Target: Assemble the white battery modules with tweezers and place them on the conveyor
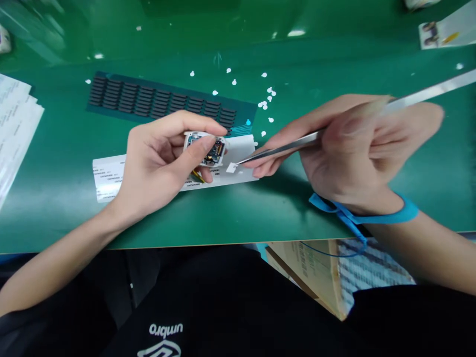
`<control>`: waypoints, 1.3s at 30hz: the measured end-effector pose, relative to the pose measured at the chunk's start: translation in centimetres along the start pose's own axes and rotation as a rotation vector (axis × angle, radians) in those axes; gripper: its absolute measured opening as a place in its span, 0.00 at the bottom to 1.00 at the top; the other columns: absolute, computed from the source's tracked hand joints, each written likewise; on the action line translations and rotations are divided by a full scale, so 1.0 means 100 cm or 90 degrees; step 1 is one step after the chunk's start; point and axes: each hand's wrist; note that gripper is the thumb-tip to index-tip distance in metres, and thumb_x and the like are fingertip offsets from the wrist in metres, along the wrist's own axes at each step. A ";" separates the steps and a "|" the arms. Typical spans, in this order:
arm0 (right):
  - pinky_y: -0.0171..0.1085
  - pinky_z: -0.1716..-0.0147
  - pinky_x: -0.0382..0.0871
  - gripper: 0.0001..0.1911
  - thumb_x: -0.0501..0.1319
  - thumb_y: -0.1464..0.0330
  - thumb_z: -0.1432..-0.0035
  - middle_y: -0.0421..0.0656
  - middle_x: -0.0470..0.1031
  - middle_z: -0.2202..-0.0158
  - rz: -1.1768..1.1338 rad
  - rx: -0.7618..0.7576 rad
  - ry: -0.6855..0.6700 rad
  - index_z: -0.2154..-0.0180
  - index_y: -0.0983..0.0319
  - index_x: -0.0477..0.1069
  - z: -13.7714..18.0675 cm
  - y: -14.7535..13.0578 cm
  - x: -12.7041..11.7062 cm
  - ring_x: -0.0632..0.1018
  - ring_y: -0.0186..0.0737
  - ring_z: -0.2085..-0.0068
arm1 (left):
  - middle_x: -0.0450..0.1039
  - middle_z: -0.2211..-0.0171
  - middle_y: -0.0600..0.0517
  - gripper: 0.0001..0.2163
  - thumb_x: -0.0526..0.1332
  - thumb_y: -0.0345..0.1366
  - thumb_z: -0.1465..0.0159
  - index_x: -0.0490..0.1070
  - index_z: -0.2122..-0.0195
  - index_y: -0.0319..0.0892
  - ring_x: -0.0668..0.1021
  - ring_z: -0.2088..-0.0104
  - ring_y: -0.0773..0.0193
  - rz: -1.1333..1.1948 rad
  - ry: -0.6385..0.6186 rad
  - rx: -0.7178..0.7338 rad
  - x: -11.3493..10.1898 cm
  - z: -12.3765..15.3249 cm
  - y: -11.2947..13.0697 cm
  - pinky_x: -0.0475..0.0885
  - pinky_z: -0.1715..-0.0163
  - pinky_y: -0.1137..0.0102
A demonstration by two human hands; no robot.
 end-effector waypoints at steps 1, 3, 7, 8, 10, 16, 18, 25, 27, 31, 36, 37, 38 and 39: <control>0.35 0.71 0.83 0.16 0.67 0.56 0.30 0.41 0.84 0.69 0.005 -0.004 0.017 0.66 0.56 0.86 0.001 -0.001 0.002 0.85 0.40 0.69 | 0.82 0.70 0.55 0.06 0.70 0.30 0.32 0.83 0.55 0.42 0.84 0.76 0.68 0.002 -0.025 -0.020 0.000 0.001 0.002 0.79 0.79 0.76; 0.37 0.72 0.83 0.16 0.67 0.57 0.29 0.40 0.84 0.69 0.018 -0.009 0.011 0.67 0.57 0.86 0.000 -0.001 0.004 0.85 0.41 0.70 | 0.82 0.70 0.54 0.10 0.72 0.29 0.35 0.82 0.52 0.43 0.85 0.74 0.64 0.002 -0.064 -0.065 0.002 0.003 0.005 0.81 0.75 0.73; 0.38 0.75 0.82 0.17 0.63 0.63 0.26 0.37 0.84 0.67 0.020 -0.002 0.003 0.68 0.54 0.85 0.000 0.001 0.005 0.84 0.38 0.71 | 0.84 0.63 0.52 0.15 0.72 0.27 0.37 0.81 0.50 0.44 0.86 0.71 0.61 0.015 -0.089 -0.090 0.011 0.010 0.007 0.85 0.68 0.68; 0.38 0.75 0.81 0.18 0.62 0.64 0.25 0.36 0.84 0.66 0.028 0.007 -0.001 0.68 0.53 0.85 0.000 0.001 0.005 0.83 0.38 0.71 | 0.84 0.62 0.51 0.15 0.71 0.25 0.36 0.80 0.49 0.44 0.86 0.70 0.61 0.019 -0.097 -0.078 0.013 0.012 0.007 0.85 0.67 0.68; 0.39 0.74 0.81 0.19 0.60 0.66 0.24 0.36 0.84 0.65 0.050 0.021 -0.023 0.68 0.51 0.84 0.001 0.001 0.004 0.82 0.38 0.71 | 0.84 0.60 0.51 0.17 0.68 0.23 0.35 0.79 0.46 0.42 0.86 0.69 0.63 0.024 -0.114 -0.044 0.014 0.013 0.005 0.86 0.64 0.69; 0.38 0.77 0.78 0.20 0.60 0.62 0.24 0.40 0.85 0.63 0.049 0.050 -0.072 0.68 0.56 0.84 0.000 0.002 0.001 0.82 0.38 0.73 | 0.85 0.53 0.47 0.19 0.67 0.23 0.35 0.78 0.44 0.42 0.87 0.67 0.62 0.003 -0.125 -0.063 0.013 0.014 0.003 0.86 0.63 0.68; 0.38 0.77 0.78 0.21 0.60 0.61 0.24 0.40 0.85 0.63 0.049 0.052 -0.076 0.69 0.56 0.84 -0.001 0.002 0.001 0.82 0.37 0.73 | 0.85 0.54 0.48 0.18 0.68 0.24 0.35 0.78 0.44 0.44 0.87 0.67 0.61 0.001 -0.121 -0.079 0.014 0.014 0.003 0.87 0.63 0.66; 0.37 0.77 0.78 0.20 0.59 0.62 0.23 0.39 0.85 0.64 0.052 0.058 -0.056 0.68 0.56 0.84 0.000 0.002 0.002 0.82 0.36 0.73 | 0.85 0.56 0.50 0.20 0.67 0.22 0.34 0.77 0.42 0.43 0.87 0.66 0.63 0.026 -0.130 -0.018 0.015 0.016 0.000 0.87 0.61 0.70; 0.36 0.77 0.78 0.20 0.60 0.62 0.23 0.39 0.85 0.64 0.061 0.052 -0.052 0.68 0.56 0.83 0.000 0.003 0.002 0.82 0.36 0.73 | 0.85 0.56 0.49 0.19 0.67 0.23 0.34 0.78 0.43 0.43 0.87 0.66 0.63 0.023 -0.118 -0.038 0.016 0.016 0.000 0.87 0.61 0.69; 0.36 0.78 0.78 0.21 0.60 0.62 0.23 0.39 0.84 0.65 0.055 0.059 -0.056 0.70 0.55 0.83 0.000 0.002 0.002 0.82 0.37 0.73 | 0.83 0.49 0.47 0.17 0.68 0.26 0.34 0.79 0.45 0.45 0.87 0.67 0.61 0.005 -0.101 -0.087 0.016 0.017 0.003 0.87 0.63 0.65; 0.35 0.77 0.78 0.19 0.59 0.64 0.23 0.38 0.84 0.66 0.036 0.060 -0.065 0.67 0.58 0.83 0.001 0.001 0.000 0.83 0.35 0.72 | 0.83 0.49 0.47 0.17 0.68 0.26 0.34 0.78 0.45 0.45 0.87 0.67 0.61 -0.001 -0.108 -0.084 0.017 0.017 0.004 0.87 0.63 0.66; 0.35 0.77 0.77 0.19 0.59 0.64 0.23 0.38 0.84 0.66 0.035 0.055 -0.067 0.67 0.58 0.83 0.001 0.001 0.000 0.83 0.35 0.73 | 0.84 0.50 0.47 0.17 0.68 0.25 0.35 0.78 0.45 0.44 0.87 0.67 0.61 -0.002 -0.111 -0.082 0.017 0.017 0.004 0.87 0.63 0.66; 0.35 0.77 0.77 0.20 0.59 0.64 0.23 0.39 0.84 0.67 0.038 0.053 -0.065 0.68 0.58 0.83 0.000 0.001 0.000 0.83 0.34 0.73 | 0.84 0.50 0.48 0.18 0.67 0.24 0.35 0.78 0.45 0.44 0.87 0.67 0.61 -0.001 -0.112 -0.081 0.017 0.018 0.004 0.87 0.63 0.67; 0.35 0.77 0.77 0.20 0.59 0.65 0.23 0.39 0.84 0.67 0.043 0.053 -0.064 0.68 0.58 0.82 0.000 0.000 0.000 0.83 0.35 0.72 | 0.84 0.51 0.48 0.18 0.67 0.23 0.35 0.78 0.45 0.44 0.87 0.67 0.62 0.000 -0.112 -0.079 0.017 0.018 0.004 0.87 0.62 0.67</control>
Point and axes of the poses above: each hand's wrist, its own z-axis away from the middle knuckle, its own x-axis out of the palm, y = z × x
